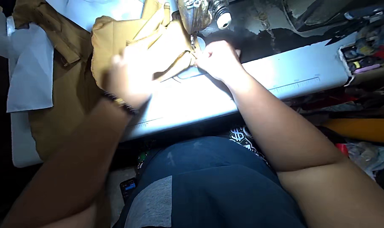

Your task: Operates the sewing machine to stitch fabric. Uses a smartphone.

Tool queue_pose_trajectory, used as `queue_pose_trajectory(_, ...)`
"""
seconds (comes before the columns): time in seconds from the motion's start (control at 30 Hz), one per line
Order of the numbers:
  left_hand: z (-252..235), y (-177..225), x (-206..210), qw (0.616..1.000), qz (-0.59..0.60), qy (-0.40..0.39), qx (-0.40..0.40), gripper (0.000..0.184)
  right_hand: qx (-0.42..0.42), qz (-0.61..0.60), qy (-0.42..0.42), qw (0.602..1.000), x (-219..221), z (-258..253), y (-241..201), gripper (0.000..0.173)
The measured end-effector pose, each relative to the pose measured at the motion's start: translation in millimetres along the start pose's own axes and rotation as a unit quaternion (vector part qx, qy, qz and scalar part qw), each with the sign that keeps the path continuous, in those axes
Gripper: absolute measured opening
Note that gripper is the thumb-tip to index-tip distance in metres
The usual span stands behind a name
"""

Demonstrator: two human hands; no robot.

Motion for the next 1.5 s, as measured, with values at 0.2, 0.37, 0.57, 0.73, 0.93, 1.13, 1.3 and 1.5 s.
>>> queue_pose_trajectory(0.2,40,-122,-9,0.995,0.088,0.039,0.037,0.041,-0.003,-0.139,0.0,0.99,-14,0,-4,0.018)
queue_pose_trajectory(0.37,18,-150,-47,0.962,0.251,0.091,0.049,0.046,0.114,-0.53,0.031,0.84,6,1,0,0.011)
queue_pose_trajectory(0.57,-39,-194,-30,0.99,0.059,0.046,-0.123,0.056,0.037,-0.514,-0.16,0.842,38,87,-4,0.013)
queue_pose_trajectory(0.73,-35,31,-38,0.97,0.121,0.111,0.18,0.034,-0.174,-0.269,0.01,0.947,17,97,7,0.021)
queue_pose_trajectory(0.93,-44,74,43,0.96,0.228,0.038,0.157,0.028,0.065,-0.581,-0.113,0.804,33,112,16,0.015)
queue_pose_trajectory(1.13,-16,76,43,0.927,0.264,0.131,0.23,0.035,-0.083,-0.18,0.096,0.976,-16,75,16,0.03)
queue_pose_trajectory(1.3,-7,81,47,0.911,0.27,0.114,0.29,0.046,-0.103,-0.001,0.056,0.993,0,70,-5,0.019)
queue_pose_trajectory(1.5,-14,99,40,0.925,0.162,0.174,0.295,0.064,-0.076,0.021,0.118,0.99,-14,73,-5,0.011)
Point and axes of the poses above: each hand's wrist, its own z-axis away from the middle knuckle, its own x-axis out of the palm, y = z × x, the point moved 7 cm from there along -z, towards the middle knuckle, and after that the axes turned 2 degrees about -x, right-handed, at the moved point
